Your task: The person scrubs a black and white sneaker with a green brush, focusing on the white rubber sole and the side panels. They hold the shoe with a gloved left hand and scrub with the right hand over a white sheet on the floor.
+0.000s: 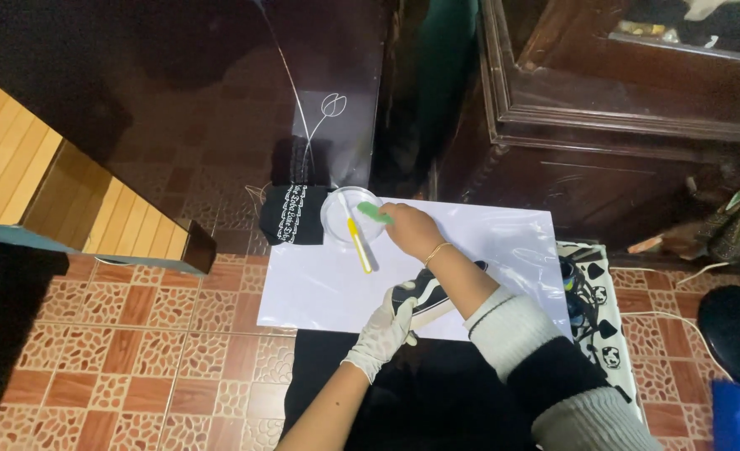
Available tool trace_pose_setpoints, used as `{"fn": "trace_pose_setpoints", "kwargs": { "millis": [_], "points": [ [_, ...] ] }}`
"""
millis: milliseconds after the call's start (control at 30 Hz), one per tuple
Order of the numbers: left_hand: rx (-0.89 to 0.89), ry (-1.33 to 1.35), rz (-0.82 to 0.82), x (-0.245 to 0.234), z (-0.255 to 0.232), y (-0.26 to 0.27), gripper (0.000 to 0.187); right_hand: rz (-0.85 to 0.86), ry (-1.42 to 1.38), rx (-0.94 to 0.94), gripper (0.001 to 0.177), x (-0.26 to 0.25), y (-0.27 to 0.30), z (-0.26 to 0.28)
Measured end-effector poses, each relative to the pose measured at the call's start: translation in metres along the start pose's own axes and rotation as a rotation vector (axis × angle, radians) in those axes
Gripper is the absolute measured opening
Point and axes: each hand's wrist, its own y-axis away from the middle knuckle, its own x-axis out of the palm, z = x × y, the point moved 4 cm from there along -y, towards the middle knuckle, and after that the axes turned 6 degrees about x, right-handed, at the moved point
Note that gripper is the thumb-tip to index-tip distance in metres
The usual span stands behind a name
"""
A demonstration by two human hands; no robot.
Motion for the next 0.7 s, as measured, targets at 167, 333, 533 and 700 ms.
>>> {"fn": "trace_pose_setpoints", "kwargs": {
  "millis": [167,333,533,700],
  "points": [
    [0.004,0.005,-0.029,0.0,-0.01,0.003,0.038,-0.003,-0.897,0.17,0.039,-0.002,0.025,-0.037],
    [-0.015,0.029,-0.017,0.001,-0.003,0.0,0.04,0.009,-1.263,0.144,0.037,-0.006,0.103,-0.064],
    [-0.022,0.018,-0.012,0.002,-0.008,0.001,0.04,-0.119,-0.453,0.416,0.045,-0.043,0.195,-0.048],
    [-0.004,0.033,-0.041,0.005,-0.008,0.001,0.039,-0.107,-0.151,0.332,0.042,-0.002,0.209,-0.04]
  ]
}}
